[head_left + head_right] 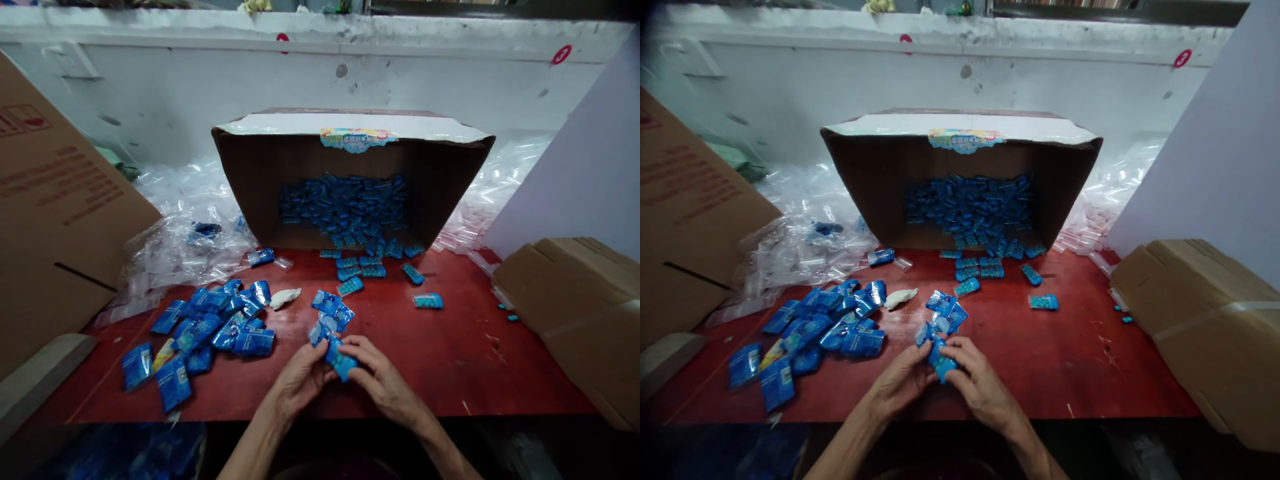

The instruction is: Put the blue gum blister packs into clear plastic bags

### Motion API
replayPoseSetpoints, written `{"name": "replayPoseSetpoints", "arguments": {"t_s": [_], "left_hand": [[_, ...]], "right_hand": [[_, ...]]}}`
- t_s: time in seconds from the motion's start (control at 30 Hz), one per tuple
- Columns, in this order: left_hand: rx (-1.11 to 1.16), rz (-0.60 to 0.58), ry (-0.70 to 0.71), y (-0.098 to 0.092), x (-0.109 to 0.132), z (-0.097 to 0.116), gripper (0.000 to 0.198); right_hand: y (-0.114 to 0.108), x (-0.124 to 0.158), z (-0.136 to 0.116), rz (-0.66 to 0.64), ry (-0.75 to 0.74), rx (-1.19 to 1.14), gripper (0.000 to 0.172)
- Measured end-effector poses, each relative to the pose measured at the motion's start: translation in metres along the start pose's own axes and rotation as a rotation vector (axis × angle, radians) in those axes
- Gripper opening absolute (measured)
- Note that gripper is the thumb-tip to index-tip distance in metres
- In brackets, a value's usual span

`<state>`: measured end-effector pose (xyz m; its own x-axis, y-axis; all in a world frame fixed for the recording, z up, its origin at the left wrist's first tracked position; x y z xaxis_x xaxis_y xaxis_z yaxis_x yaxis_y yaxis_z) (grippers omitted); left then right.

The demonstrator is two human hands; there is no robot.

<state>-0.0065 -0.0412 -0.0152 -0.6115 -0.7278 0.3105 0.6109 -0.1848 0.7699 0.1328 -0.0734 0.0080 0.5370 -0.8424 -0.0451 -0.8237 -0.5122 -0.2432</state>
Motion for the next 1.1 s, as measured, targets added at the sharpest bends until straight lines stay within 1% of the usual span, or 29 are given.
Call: {"name": "replayPoseSetpoints", "arguments": {"t_s": [0.07, 0.13, 0.2, 0.27, 0.33, 0.37, 0.47, 0.53, 0.6, 0.67, 0.73, 0.8, 0.87, 0.93, 0.97, 1.0, 1.03, 1.07, 1.1], "left_hand": [[-0.014, -0.118, -0.022, 0.001, 0.004, 0.005, 0.02], [-0.012, -0.214, -0.019, 0.002, 0.006, 0.008, 0.024], [0.003, -0.28, -0.009, 0.004, 0.006, 0.008, 0.028], [0.014, -0.305, 0.0, 0.005, 0.005, 0.005, 0.03], [0.016, -0.288, 0.01, 0.006, 0.003, 0.001, 0.028], [0.016, -0.269, 0.017, 0.006, 0.002, -0.001, 0.027], [0.024, -0.194, 0.049, 0.008, 0.001, -0.007, 0.021], [0.03, -0.158, 0.077, 0.011, 0.0, -0.01, 0.018], [0.032, -0.132, 0.104, 0.013, 0.0, -0.013, 0.016], [0.038, -0.086, 0.124, 0.015, 0.0, -0.016, 0.015], [0.05, -0.024, 0.128, 0.017, 0.001, -0.02, 0.015], [0.069, 0.011, 0.115, 0.019, 0.001, -0.024, 0.016], [0.082, 0.01, 0.093, 0.019, 0.002, -0.026, 0.016], [0.099, 0.004, 0.08, 0.017, 0.004, -0.019, 0.016], [0.116, 0.019, 0.095, 0.014, 0.007, -0.012, 0.016], [0.142, 0.046, 0.137, 0.01, 0.011, 0.0, 0.017], [0.174, 0.083, 0.203, 0.004, 0.016, 0.015, 0.019], [0.216, 0.131, 0.305, -0.002, 0.022, 0.032, 0.021], [0.254, 0.165, 0.446, -0.009, 0.029, 0.051, 0.026]], "right_hand": [[-0.01, -0.002, 0.001, -0.031, -0.017, -0.273, 0.044], [-0.016, -0.005, 0.007, -0.049, -0.022, -0.508, 0.055], [-0.019, -0.009, 0.012, -0.073, -0.003, -0.635, 0.061], [-0.019, -0.013, 0.017, -0.089, 0.023, -0.665, 0.067], [-0.018, -0.014, 0.022, -0.074, 0.036, -0.628, 0.069], [-0.018, -0.015, 0.025, -0.047, 0.036, -0.592, 0.069], [-0.016, -0.014, 0.035, 0.082, 0.026, -0.491, 0.068], [-0.013, -0.013, 0.04, 0.131, 0.009, -0.465, 0.068], [-0.009, -0.013, 0.041, 0.111, -0.007, -0.448, 0.062], [-0.005, -0.013, 0.04, 0.08, -0.018, -0.409, 0.052], [-0.001, -0.013, 0.038, 0.089, -0.019, -0.368, 0.045], [0.002, -0.013, 0.037, 0.123, -0.02, -0.36, 0.044], [0.003, -0.013, 0.038, 0.126, -0.021, -0.359, 0.046], [0.001, -0.014, 0.037, 0.1, -0.014, -0.308, 0.047], [-0.001, -0.015, 0.036, 0.094, 0.0, -0.245, 0.044], [-0.005, -0.016, 0.035, 0.103, 0.018, -0.159, 0.04], [-0.01, -0.018, 0.034, 0.128, 0.04, -0.061, 0.034], [-0.016, -0.021, 0.033, 0.165, 0.062, 0.041, 0.029], [-0.022, -0.025, 0.033, 0.204, 0.083, 0.137, 0.025]]}}
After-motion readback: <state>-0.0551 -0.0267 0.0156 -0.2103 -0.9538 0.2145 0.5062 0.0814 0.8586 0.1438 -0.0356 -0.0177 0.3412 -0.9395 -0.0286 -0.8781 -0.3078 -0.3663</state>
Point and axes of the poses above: each hand's wrist, its own x-axis away from the middle knuckle, its own y-axis out of the palm, z = x × y, the point moved 2 cm from there along -x, towards the middle knuckle, and after that the axes turned 13 degrees about -z, right-handed, at the moved point
